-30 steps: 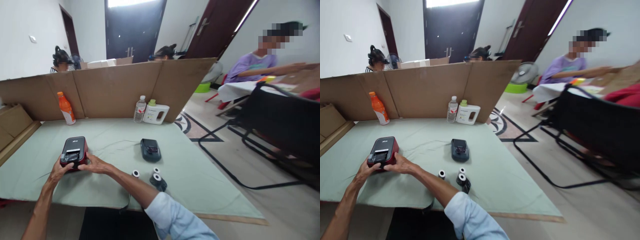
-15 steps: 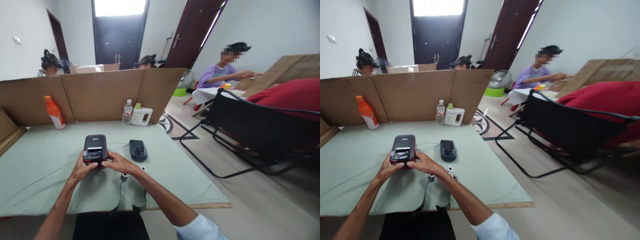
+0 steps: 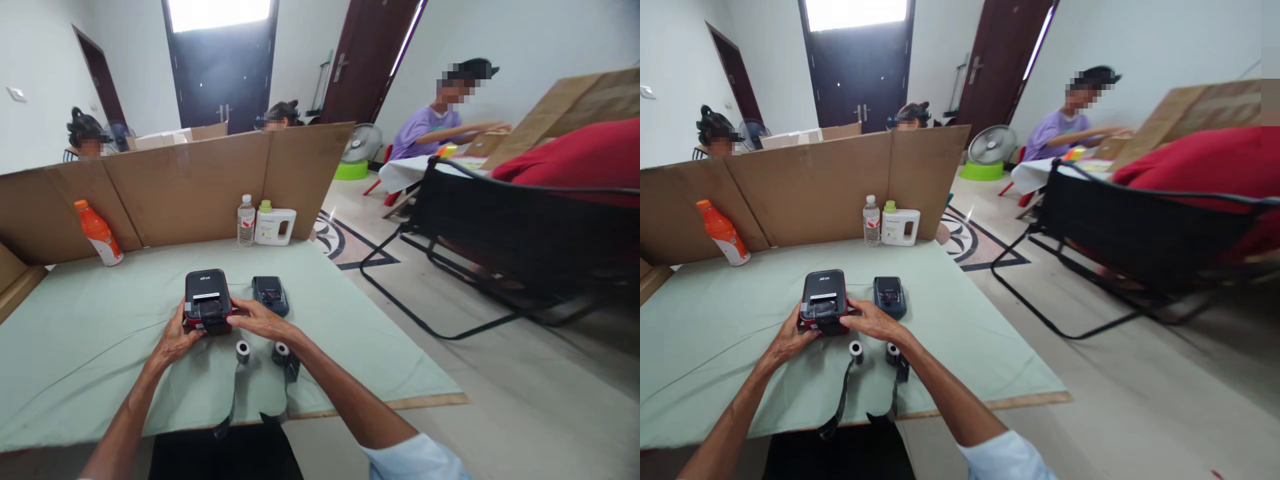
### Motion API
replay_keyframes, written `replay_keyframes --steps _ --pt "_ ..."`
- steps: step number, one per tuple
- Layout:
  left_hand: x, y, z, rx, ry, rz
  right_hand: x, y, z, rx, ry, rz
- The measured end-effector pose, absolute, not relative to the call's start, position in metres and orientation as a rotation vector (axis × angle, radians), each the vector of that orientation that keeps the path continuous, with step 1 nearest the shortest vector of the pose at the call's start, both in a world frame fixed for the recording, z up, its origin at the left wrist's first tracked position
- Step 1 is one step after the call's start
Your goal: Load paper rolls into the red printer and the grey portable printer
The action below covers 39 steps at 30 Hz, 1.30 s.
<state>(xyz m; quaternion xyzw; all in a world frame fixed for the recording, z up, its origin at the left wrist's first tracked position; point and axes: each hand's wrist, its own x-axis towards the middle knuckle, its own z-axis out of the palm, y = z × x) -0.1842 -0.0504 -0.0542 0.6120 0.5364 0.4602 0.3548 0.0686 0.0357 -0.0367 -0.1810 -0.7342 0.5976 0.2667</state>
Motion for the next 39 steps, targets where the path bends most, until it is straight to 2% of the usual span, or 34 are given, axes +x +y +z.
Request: replay_keyframes --steps 5,11,17,24,39 --pt "-0.172 -0.052 -0.057 1.575 1.552 1.165 0.069 0.039 -0.04 -0.542 -1.996 1.495" --pt "-0.177 -0.056 -0.062 1.606 1.628 1.159 0.074 0.038 -0.043 -0.561 -1.967 1.515" --pt "-0.193 -0.054 -0.059 1.943 1.698 1.098 0.074 0.043 -0.05 -0.563 -1.92 1.528" --pt "-0.197 -0.052 -0.061 2.125 1.758 1.083 0.076 0.046 -0.049 -0.734 -1.967 1.386" --pt "-0.198 -0.065 -0.046 2.156 1.67 1.232 0.07 0.043 -0.048 -0.734 -2.105 1.101"
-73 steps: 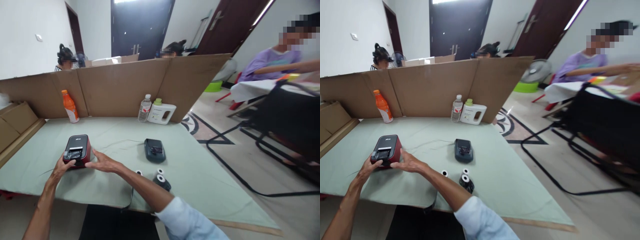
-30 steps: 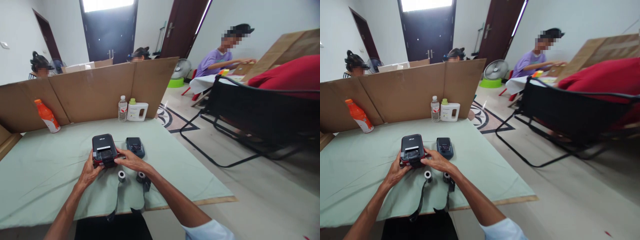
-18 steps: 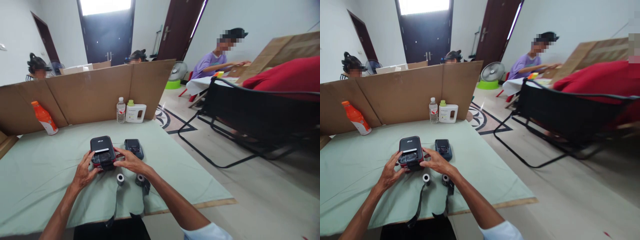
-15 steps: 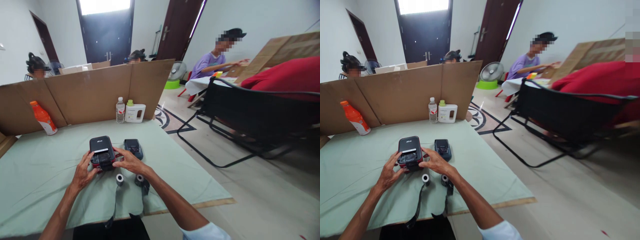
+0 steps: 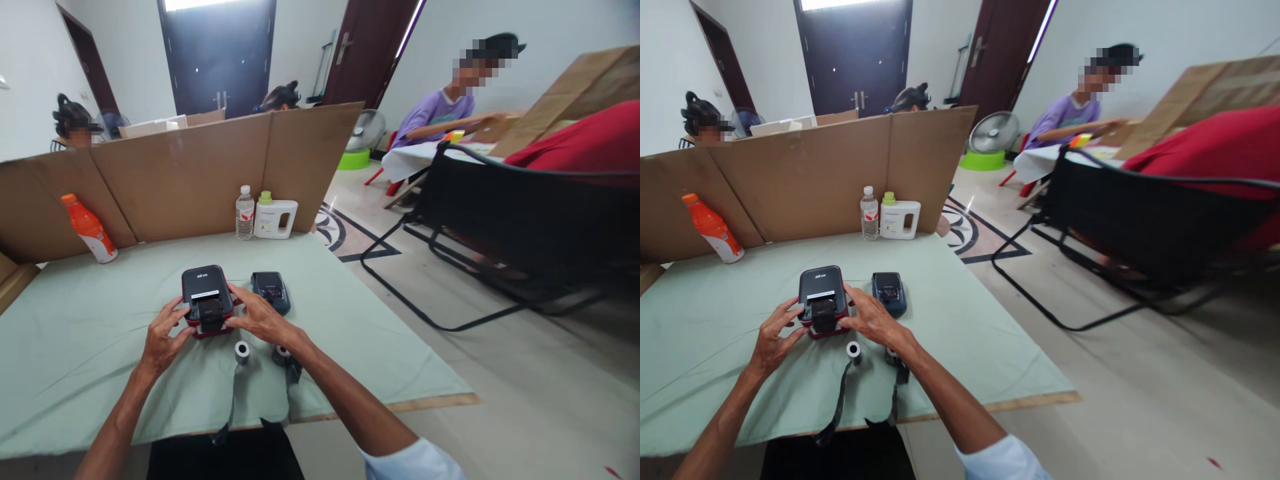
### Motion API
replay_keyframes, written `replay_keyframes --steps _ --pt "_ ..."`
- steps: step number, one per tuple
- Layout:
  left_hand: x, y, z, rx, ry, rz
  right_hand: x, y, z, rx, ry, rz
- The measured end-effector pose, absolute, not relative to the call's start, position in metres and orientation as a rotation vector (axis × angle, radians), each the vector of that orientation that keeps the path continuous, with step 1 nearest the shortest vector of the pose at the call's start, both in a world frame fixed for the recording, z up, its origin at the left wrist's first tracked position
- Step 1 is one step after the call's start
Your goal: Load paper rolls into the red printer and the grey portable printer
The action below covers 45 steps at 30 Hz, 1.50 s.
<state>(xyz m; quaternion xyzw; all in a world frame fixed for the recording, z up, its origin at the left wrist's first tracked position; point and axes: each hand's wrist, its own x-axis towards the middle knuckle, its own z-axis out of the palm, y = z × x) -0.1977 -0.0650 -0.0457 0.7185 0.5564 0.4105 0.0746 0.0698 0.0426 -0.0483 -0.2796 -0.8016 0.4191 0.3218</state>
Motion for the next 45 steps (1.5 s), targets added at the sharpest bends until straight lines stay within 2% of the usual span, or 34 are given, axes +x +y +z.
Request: replay_keyframes --steps 9,15,21,30,39,45 --pt "-0.202 -0.066 -0.043 2.39 1.663 1.159 0.068 0.042 -0.053 -0.765 -2.106 1.079" --pt "-0.202 -0.065 -0.043 2.533 1.689 1.105 0.065 0.04 -0.048 -0.703 -2.061 1.233" --pt "-0.199 -0.064 -0.048 2.532 1.714 1.126 0.061 0.04 -0.049 -0.647 -2.027 1.289" --pt "-0.198 -0.061 -0.047 2.473 1.725 1.105 0.059 0.036 -0.056 -0.794 -2.039 1.197" --pt "-0.197 -0.06 -0.032 2.331 1.731 1.033 0.062 0.03 -0.052 -0.77 -2.04 1.21" --pt "-0.203 -0.049 -0.011 2.252 1.567 0.879 0.068 0.034 -0.046 -0.665 -2.0 1.303"
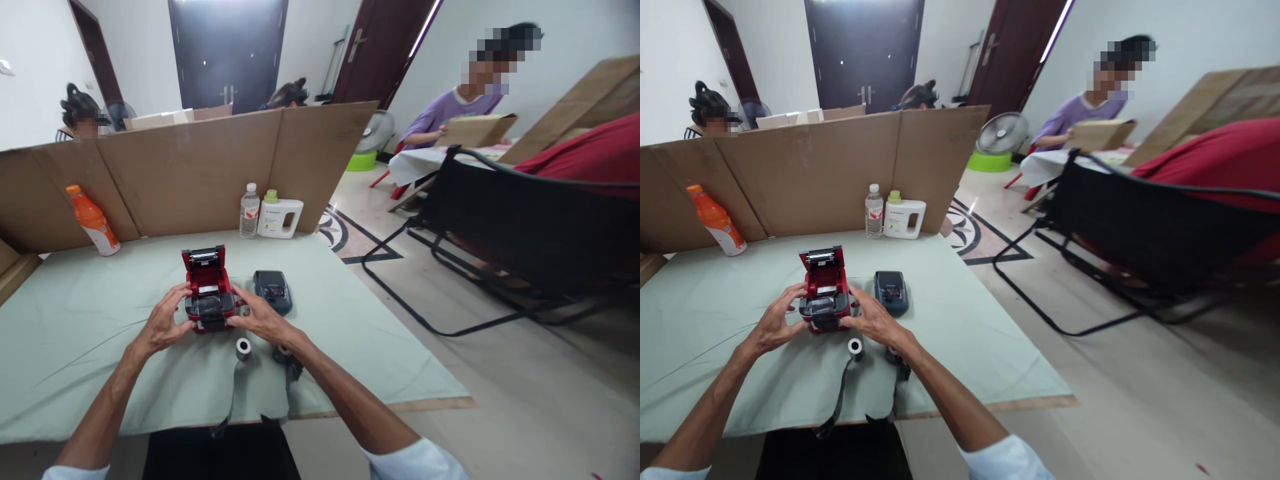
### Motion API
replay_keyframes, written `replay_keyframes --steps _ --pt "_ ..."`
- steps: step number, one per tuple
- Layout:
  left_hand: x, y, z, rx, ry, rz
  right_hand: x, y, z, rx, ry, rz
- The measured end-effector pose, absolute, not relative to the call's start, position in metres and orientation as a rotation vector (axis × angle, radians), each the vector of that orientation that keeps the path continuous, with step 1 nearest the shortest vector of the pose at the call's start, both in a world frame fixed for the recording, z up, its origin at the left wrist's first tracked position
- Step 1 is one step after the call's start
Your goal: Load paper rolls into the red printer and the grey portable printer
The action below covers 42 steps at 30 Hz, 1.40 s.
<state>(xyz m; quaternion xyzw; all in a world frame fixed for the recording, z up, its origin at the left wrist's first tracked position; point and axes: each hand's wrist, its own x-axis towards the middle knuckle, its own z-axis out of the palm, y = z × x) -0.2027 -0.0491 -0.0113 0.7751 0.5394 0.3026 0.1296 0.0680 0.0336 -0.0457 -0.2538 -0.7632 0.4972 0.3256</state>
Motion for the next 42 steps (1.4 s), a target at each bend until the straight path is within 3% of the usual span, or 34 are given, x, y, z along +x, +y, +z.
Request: replay_keyframes --steps 9,17,30,42 --pt "-0.215 -0.031 -0.007 2.328 1.432 0.758 0.069 0.043 -0.052 -0.688 -2.226 0.823" --pt "-0.199 -0.023 -0.014 2.367 1.473 0.967 0.046 0.047 -0.032 -0.623 -2.202 0.586" --pt "-0.185 0.02 0.002 1.743 1.646 1.013 0.007 0.093 0.016 -0.59 -1.905 1.151" --pt "-0.179 0.017 0.009 1.643 1.335 1.148 0.007 0.086 0.059 -0.52 -1.829 1.227"
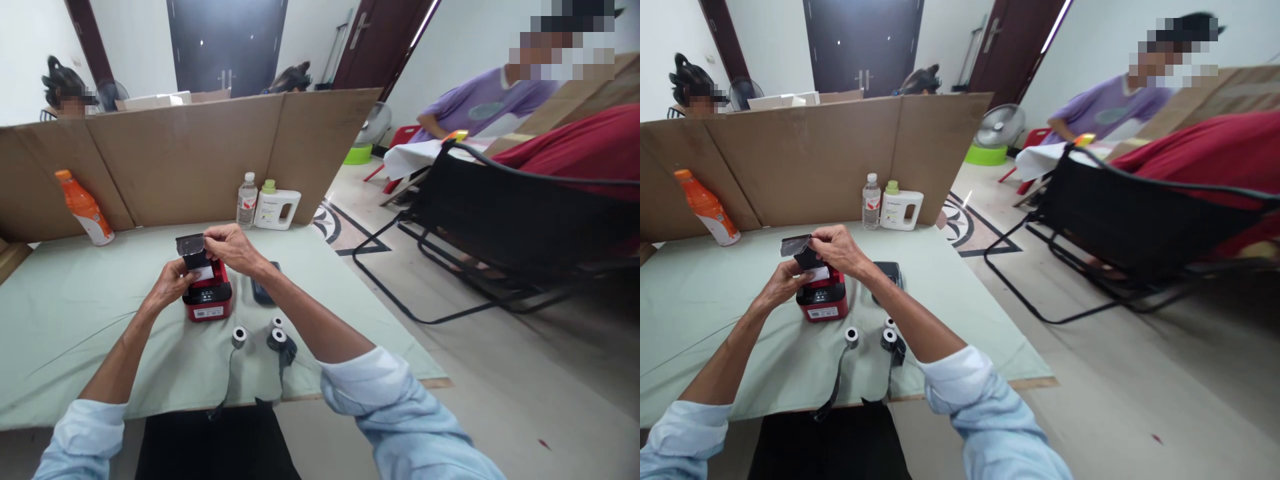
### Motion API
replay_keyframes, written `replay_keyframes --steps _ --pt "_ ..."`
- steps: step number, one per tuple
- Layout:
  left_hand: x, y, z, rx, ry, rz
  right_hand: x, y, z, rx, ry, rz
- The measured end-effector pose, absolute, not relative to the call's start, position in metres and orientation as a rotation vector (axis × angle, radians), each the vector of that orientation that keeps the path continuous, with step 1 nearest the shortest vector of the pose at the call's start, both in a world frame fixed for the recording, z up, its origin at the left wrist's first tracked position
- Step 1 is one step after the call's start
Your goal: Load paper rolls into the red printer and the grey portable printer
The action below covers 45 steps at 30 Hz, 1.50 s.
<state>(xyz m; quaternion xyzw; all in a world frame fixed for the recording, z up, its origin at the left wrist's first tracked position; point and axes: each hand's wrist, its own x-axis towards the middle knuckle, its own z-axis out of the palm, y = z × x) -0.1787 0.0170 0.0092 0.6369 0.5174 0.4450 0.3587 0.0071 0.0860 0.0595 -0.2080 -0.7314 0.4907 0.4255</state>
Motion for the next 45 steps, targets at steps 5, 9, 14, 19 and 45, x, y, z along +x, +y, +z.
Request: replay_keyframes --steps 5,9,14,19,45 --pt "-0.184 0.009 0.016 1.631 1.221 1.215 0.009 0.074 0.08 -0.481 -1.824 1.167" --pt "-0.2 -0.009 0.029 1.737 1.358 1.242 0.006 0.053 0.093 -0.414 -1.816 1.161" --pt "-0.226 -0.038 0.041 1.749 1.566 1.291 -0.006 0.024 0.091 -0.361 -1.864 1.141" --pt "-0.255 -0.063 0.038 1.736 1.604 1.268 -0.022 0.001 0.079 -0.214 -2.007 0.961" --pt "-0.095 -0.069 0.08 2.416 1.069 0.998 0.132 -0.016 0.067 -0.695 -1.801 1.168"
